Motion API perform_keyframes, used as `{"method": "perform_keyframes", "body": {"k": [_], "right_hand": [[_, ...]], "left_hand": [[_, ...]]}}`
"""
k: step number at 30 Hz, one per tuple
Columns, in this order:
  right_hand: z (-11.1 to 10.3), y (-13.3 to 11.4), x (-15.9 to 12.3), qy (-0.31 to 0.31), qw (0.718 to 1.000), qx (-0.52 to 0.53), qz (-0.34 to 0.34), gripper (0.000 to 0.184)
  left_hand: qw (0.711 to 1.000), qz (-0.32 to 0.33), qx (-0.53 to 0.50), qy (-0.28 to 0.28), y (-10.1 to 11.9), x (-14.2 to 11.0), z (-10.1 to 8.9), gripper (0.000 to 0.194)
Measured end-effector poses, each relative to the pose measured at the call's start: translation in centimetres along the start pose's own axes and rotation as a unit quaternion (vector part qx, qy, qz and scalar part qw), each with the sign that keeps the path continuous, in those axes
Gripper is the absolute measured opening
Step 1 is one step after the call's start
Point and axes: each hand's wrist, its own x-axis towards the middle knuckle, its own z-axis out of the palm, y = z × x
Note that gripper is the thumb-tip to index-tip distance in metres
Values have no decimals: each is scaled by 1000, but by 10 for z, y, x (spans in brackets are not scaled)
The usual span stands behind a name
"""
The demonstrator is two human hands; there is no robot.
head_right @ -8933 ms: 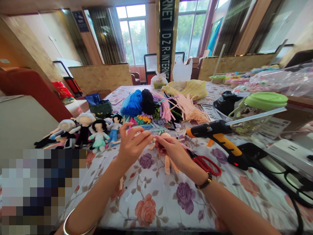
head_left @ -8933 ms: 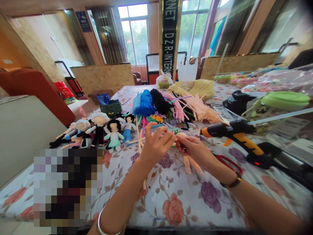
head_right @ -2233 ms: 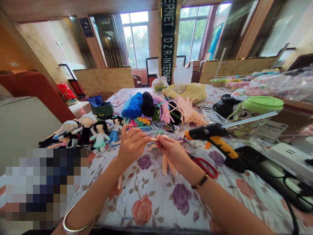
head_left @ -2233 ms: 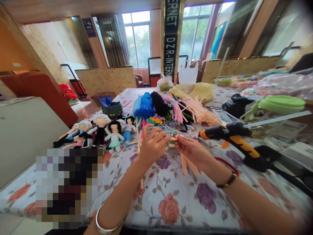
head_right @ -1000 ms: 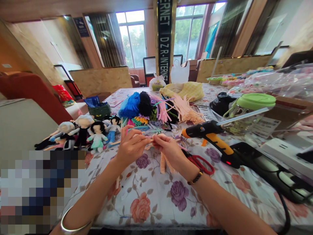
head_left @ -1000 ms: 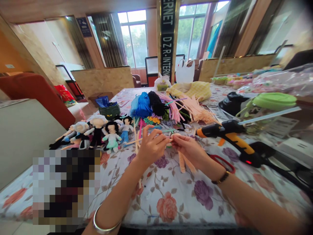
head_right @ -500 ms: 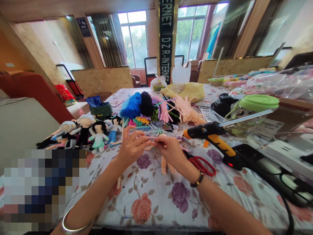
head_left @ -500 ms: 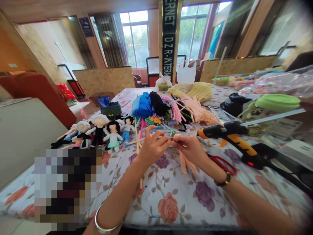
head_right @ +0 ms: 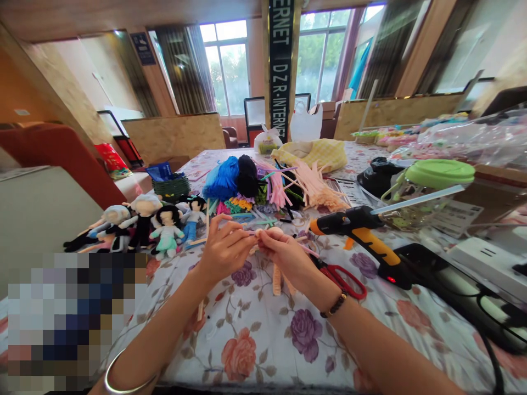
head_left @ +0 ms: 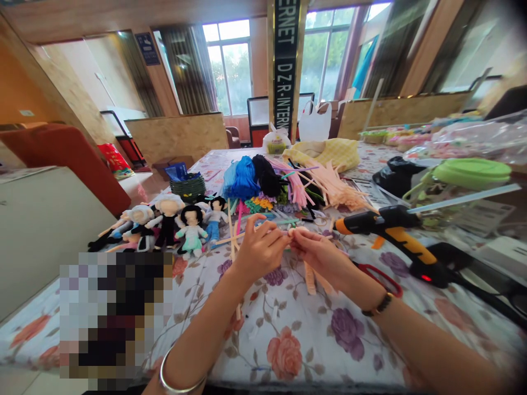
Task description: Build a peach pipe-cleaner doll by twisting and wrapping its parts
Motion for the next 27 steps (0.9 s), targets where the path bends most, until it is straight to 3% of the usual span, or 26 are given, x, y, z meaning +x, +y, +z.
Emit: {"method": "perform_keyframes", "body": {"k": [12,22,27], "right_hand": [[-6,8,1,1,995,-84,-62,26],[-12,1,1,15,983,-170,-63,29],[-13,-7,1,-6,963,-252,-98,25]], "left_hand": [[1000,-1,-9,17,0,-1,1,6],[994,-71,-59,56,1,1,5,15],[992,-84,-82,47,0,2,2,17]]}}
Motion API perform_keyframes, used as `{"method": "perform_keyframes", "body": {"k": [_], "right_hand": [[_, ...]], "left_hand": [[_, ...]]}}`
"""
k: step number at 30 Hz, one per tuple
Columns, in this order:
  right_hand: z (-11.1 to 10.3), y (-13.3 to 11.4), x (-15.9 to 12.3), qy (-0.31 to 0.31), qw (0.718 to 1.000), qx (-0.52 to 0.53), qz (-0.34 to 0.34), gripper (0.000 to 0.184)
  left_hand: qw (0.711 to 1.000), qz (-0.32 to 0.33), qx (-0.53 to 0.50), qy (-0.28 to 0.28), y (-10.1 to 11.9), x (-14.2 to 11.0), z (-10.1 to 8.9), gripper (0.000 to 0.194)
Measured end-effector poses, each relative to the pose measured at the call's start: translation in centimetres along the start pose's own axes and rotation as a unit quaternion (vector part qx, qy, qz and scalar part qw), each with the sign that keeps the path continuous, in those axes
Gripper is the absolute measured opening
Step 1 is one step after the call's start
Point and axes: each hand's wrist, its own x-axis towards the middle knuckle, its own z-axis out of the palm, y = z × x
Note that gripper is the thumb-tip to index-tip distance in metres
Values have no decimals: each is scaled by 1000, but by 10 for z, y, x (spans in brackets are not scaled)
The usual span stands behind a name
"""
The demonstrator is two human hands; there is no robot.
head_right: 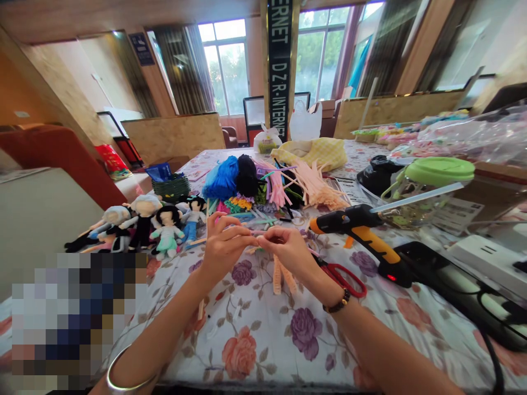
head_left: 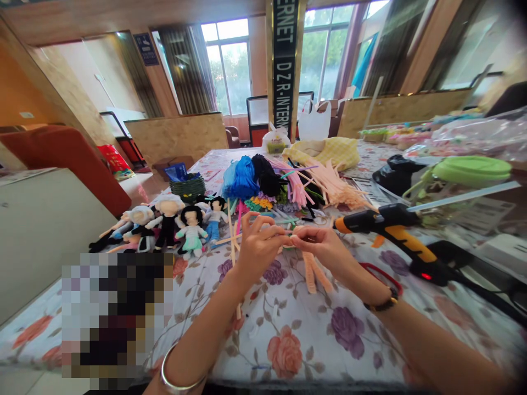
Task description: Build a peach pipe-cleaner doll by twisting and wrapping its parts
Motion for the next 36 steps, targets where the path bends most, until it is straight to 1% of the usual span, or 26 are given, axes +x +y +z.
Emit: {"method": "perform_keyframes", "body": {"k": [5,8,11,14,17,20,25,29,31,33,36], "right_hand": [[-7,-2,3,-39,997,-64,-29,25],[-9,-7,1,-50,996,-69,-27,26],[-7,-10,0,-38,999,-33,7,29],[-3,-8,-1,-23,998,51,38,33],[3,-5,0,-13,988,139,66,34],[8,-4,0,-1,984,166,71,32],[8,-3,-2,-1,995,99,20,32],[5,-2,-3,8,999,44,-8,31],[4,-2,-2,19,1000,14,-19,31],[3,-3,-2,20,999,-16,-31,31],[0,-5,0,-6,997,-62,-52,30]], "left_hand": [[999,-15,-29,-3,-1,1,-1,16],[999,-32,-38,-17,0,3,-1,16],[998,-49,-46,1,3,5,-1,12],[996,-64,-45,30,6,7,-1,11],[996,-68,-45,31,8,7,0,13],[996,-70,-48,23,8,6,1,13],[996,-79,-45,16,8,5,2,10],[993,-106,-56,11,8,6,0,7],[992,-111,-59,5,7,5,0,19],[993,-104,-51,0,5,4,0,29],[997,-68,-32,7,2,1,0,25]]}}
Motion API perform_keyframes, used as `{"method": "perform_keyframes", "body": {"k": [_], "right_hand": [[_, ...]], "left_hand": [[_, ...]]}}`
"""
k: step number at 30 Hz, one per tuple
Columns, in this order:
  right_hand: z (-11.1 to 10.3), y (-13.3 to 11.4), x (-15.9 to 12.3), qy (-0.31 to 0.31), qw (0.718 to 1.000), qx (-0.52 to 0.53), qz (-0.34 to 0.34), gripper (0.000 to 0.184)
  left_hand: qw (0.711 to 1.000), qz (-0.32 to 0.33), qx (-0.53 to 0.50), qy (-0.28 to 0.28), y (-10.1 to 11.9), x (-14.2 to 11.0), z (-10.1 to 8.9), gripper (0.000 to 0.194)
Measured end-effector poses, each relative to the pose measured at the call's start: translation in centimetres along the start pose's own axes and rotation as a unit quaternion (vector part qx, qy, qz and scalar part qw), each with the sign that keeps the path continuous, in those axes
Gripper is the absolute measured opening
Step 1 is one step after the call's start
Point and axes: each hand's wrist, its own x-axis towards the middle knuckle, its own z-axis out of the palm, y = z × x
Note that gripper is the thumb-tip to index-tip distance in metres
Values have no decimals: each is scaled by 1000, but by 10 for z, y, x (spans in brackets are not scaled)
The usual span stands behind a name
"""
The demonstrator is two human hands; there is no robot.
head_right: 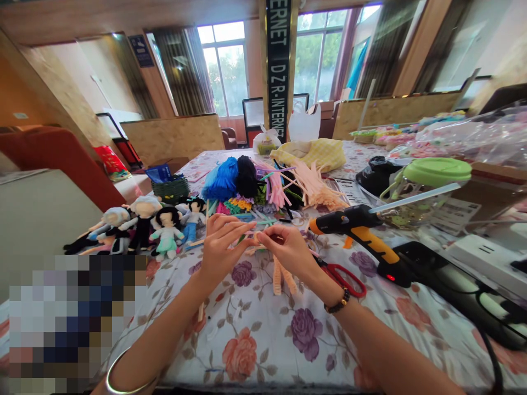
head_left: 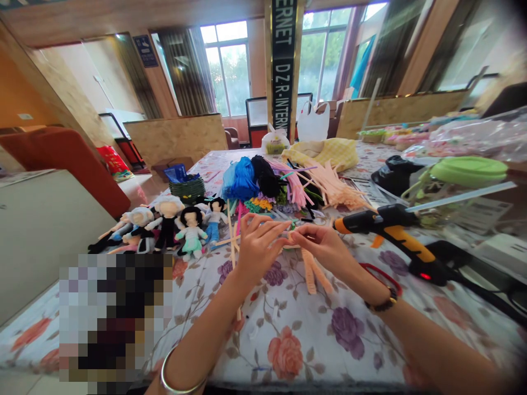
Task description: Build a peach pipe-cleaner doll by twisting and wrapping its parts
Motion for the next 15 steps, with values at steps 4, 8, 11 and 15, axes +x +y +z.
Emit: {"method": "perform_keyframes", "body": {"k": [4,8,11,15], "right_hand": [[-5,0,2,-34,999,-24,-12,30],[-10,0,3,-62,998,-15,-27,28],[-12,-1,3,-88,995,-13,-44,26],[-13,0,3,-93,994,-23,-44,27]], "left_hand": [[1000,30,0,7,-2,-1,-1,15],[999,39,-17,-3,-2,0,-2,9],[998,54,-26,0,-2,0,0,7],[997,65,-38,0,-2,0,2,11]]}}
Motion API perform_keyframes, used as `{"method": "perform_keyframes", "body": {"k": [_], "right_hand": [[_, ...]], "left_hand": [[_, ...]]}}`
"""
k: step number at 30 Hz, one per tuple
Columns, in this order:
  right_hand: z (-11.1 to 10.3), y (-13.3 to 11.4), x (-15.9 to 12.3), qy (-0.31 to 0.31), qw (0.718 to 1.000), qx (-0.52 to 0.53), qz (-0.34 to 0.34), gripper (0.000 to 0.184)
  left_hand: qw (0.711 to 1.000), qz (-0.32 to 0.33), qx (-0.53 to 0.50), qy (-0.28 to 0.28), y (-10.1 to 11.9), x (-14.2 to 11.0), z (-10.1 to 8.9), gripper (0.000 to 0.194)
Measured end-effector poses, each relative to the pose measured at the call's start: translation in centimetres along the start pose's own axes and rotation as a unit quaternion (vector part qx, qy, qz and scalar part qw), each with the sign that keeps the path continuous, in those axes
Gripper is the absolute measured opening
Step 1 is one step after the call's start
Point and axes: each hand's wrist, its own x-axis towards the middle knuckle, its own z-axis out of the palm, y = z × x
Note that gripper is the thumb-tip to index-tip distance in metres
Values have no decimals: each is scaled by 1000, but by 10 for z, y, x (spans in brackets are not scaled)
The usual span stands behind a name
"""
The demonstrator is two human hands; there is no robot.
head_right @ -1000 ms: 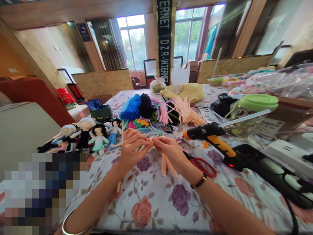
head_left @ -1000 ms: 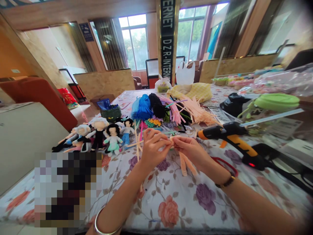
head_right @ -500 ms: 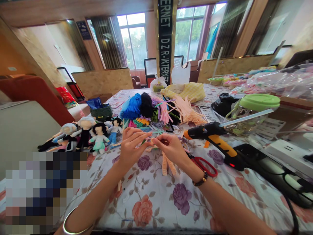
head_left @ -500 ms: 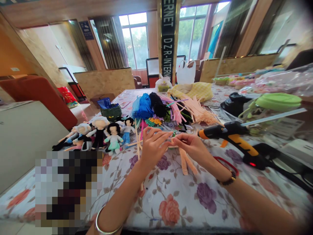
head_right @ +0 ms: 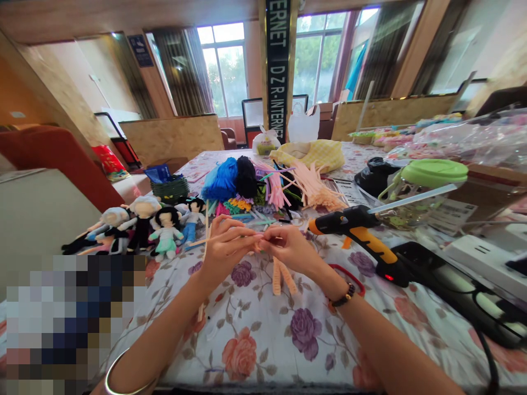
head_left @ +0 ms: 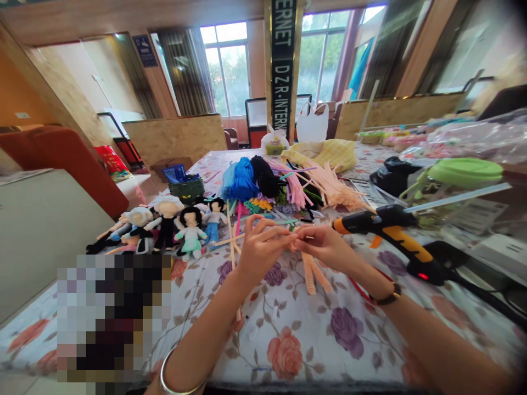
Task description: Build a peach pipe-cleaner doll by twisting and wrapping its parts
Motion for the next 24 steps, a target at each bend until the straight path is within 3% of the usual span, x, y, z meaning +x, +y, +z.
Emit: {"method": "perform_keyframes", "body": {"k": [7,13,18,24], "right_hand": [[8,-7,0,68,995,43,53,31],[16,-3,0,102,988,111,33,28],[17,-1,0,132,978,154,41,25],[14,-1,0,91,984,143,47,25]], "left_hand": [[996,-82,-40,5,1,3,-3,4],[990,-137,-15,29,7,5,-3,4],[993,-112,18,36,6,4,-2,5],[995,-62,49,55,4,2,-4,5]]}}
